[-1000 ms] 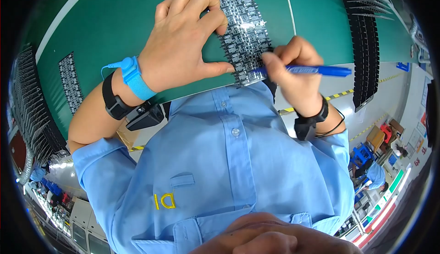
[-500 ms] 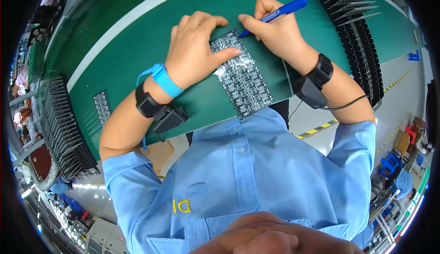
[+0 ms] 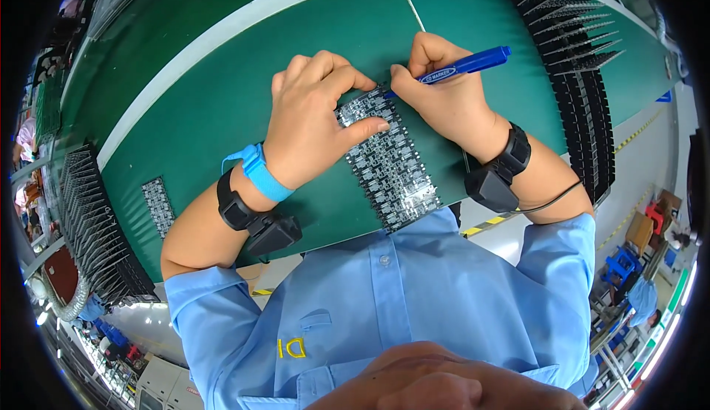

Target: The person picks up a circuit board from a stack, marks it with a pen, and places it into a rack, repeating the process for several boards.

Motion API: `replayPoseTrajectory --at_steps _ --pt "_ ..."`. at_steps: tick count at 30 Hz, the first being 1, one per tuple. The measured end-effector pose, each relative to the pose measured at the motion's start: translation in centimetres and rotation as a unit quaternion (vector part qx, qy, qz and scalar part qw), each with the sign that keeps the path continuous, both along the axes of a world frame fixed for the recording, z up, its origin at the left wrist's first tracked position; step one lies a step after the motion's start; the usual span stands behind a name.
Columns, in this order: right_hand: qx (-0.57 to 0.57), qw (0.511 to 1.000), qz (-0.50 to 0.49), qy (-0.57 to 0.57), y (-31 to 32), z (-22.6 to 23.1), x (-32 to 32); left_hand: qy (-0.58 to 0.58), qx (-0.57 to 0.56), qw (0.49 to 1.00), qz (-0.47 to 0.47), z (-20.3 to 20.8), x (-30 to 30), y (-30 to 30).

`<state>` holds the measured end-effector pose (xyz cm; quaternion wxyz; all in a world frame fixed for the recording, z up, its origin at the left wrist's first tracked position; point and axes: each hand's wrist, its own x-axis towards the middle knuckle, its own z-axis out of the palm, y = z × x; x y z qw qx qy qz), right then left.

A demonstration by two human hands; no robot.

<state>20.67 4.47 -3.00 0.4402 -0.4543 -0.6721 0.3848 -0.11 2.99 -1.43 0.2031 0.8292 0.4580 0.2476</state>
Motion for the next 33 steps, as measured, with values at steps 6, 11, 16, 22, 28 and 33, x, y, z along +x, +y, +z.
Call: replayPoseTrajectory --at_steps 6,11,16,22,28,33 --pt "-0.002 1.0 -0.003 0.001 -0.3 0.2 -0.2 -0.002 -0.024 1.0 -0.005 0.2 -0.1 -0.1" --pt "0.013 1.0 -0.004 -0.027 -0.3 0.2 -0.2 0.005 -0.022 1.0 -0.007 0.1 -0.2 -0.1" --pt "0.0 1.0 0.001 -0.021 -0.3 0.3 -0.2 0.001 -0.032 0.999 -0.004 0.1 -0.2 -0.1" --pt "-0.002 1.0 -0.003 -0.017 -0.4 0.2 0.0 -0.002 -0.023 1.0 -0.005 -0.1 -0.2 -0.1" --pt "-0.036 0.999 -0.021 0.006 -1.4 0.5 0.5 -0.003 -0.015 1.0 -0.007 -0.2 -0.3 -0.2" --pt "-0.017 1.0 -0.013 -0.019 -1.7 0.5 0.4 0.0 -0.017 1.0 -0.009 -0.1 -0.3 -0.2"
